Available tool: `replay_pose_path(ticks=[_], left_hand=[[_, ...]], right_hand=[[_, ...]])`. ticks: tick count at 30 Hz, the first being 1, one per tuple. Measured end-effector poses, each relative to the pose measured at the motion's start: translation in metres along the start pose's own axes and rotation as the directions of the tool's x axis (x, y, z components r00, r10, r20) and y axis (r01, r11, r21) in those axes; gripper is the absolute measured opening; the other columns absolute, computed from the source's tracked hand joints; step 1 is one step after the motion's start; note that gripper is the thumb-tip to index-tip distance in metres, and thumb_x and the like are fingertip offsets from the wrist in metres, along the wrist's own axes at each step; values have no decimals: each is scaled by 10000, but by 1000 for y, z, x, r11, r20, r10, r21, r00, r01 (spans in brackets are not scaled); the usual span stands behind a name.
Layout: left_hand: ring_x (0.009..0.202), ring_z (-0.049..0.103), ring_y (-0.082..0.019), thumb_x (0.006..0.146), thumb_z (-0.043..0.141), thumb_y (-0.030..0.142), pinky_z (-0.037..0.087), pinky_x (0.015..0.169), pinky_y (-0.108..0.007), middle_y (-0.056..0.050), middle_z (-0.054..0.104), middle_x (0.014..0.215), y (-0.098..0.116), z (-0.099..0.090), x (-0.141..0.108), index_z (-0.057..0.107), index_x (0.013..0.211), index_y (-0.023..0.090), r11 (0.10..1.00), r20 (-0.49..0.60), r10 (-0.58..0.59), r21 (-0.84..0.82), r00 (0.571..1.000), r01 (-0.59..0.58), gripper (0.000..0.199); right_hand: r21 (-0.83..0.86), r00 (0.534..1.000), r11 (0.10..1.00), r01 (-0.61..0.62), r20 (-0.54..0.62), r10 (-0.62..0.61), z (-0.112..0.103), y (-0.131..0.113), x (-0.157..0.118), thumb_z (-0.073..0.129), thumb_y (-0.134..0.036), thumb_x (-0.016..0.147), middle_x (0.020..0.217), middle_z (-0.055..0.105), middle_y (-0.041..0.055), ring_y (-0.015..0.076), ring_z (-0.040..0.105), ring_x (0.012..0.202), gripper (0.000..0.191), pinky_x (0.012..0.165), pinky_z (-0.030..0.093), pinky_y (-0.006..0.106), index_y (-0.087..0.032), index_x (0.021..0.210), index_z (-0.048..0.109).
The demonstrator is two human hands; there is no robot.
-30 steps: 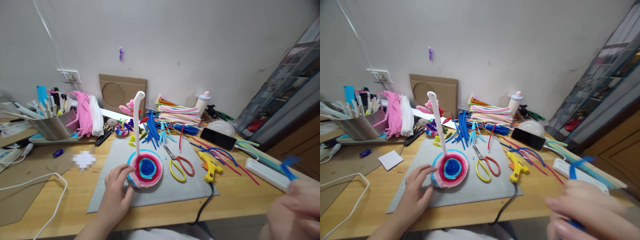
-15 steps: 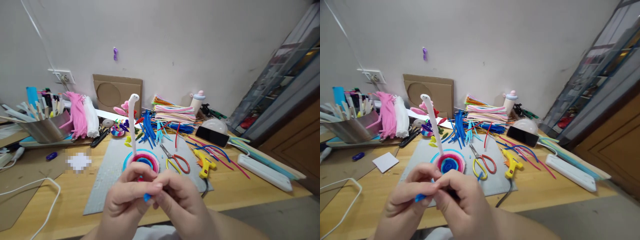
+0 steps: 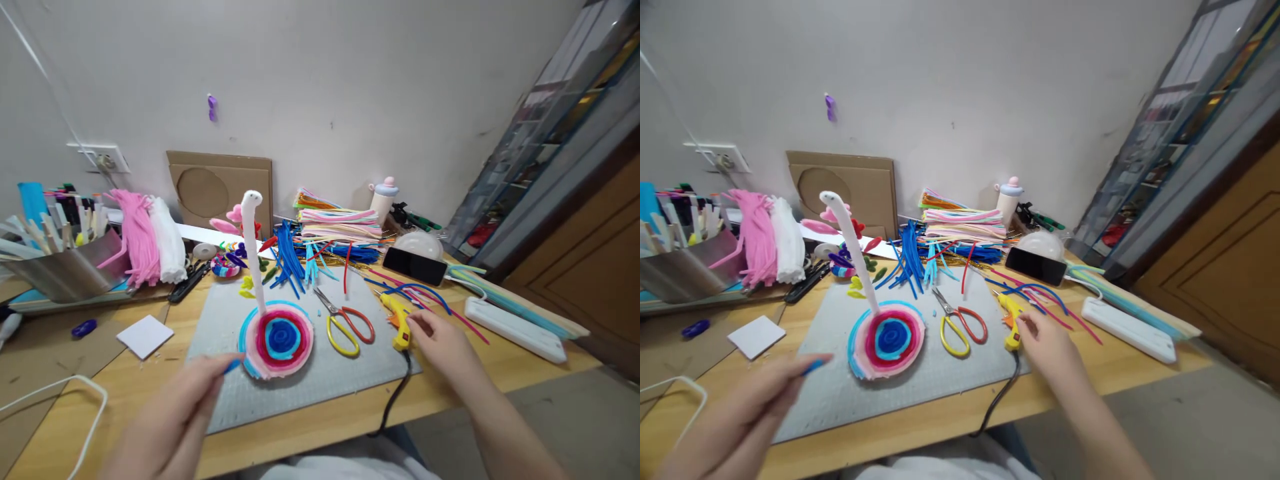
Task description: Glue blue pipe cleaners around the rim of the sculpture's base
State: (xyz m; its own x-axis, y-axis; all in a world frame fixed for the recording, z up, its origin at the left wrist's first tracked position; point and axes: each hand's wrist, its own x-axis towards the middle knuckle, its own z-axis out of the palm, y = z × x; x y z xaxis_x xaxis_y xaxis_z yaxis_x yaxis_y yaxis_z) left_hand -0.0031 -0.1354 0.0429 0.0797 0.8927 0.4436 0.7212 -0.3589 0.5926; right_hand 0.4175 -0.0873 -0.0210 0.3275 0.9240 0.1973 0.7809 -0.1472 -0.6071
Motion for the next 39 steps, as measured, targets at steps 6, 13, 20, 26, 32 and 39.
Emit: replay_pose_path(ticks=[6,13,20,26,32,39], left_hand=[[1030,696,-197,929,432,346,576,808,-272,-4,712,1170,-4,58,-5,596,1231,314,995,317,-28,104,948,-6,345],[1021,699,-191,941,389,367,564,791,-269,-18,705,1182,-22,58,-22,513,1312,315,977,393,-186,170,900,127,394],[1080,670,-184,942,398,381,535,865,-266,-13,689,1209,-25,53,-32,530,1280,318,970,448,-237,161,862,183,368],[948,699,-186,944,417,416,552,784,-244,-45,724,1060,-23,45,-33,575,1183,259,984,264,-175,66,949,163,326],[825,693,-159,954,410,390,551,722,-206,4,728,890,-8,45,-16,666,984,285,992,313,-67,-80,947,97,279],[914,682,-215,917,385,194,569,737,-309,-76,679,1083,11,53,0,579,1278,311,970,348,145,132,926,-202,427]], right_hand=[[-33,998,997,66,28,-65,5,-20,-21,489,-414,893,660,651,11,189,594,594,245,564,428,281,-232,789,616],[201,482,668,716,549,-682,7,-64,-81,665,-203,820,1015,648,40,202,583,915,118,776,450,306,-239,910,599],[92,492,575,813,418,-763,19,-15,-91,539,-152,920,811,582,22,168,515,763,149,664,368,289,-196,782,505],[117,573,764,635,591,-567,-15,-6,-75,554,-191,910,852,604,16,179,558,823,162,704,430,291,-220,759,504],[174,620,817,550,571,-538,-31,-31,-67,529,-284,932,936,616,62,227,566,903,108,797,465,364,-239,844,572],[200,689,817,540,453,-566,-4,-71,-68,415,-270,980,836,612,56,206,561,812,202,733,436,338,-215,832,541]])
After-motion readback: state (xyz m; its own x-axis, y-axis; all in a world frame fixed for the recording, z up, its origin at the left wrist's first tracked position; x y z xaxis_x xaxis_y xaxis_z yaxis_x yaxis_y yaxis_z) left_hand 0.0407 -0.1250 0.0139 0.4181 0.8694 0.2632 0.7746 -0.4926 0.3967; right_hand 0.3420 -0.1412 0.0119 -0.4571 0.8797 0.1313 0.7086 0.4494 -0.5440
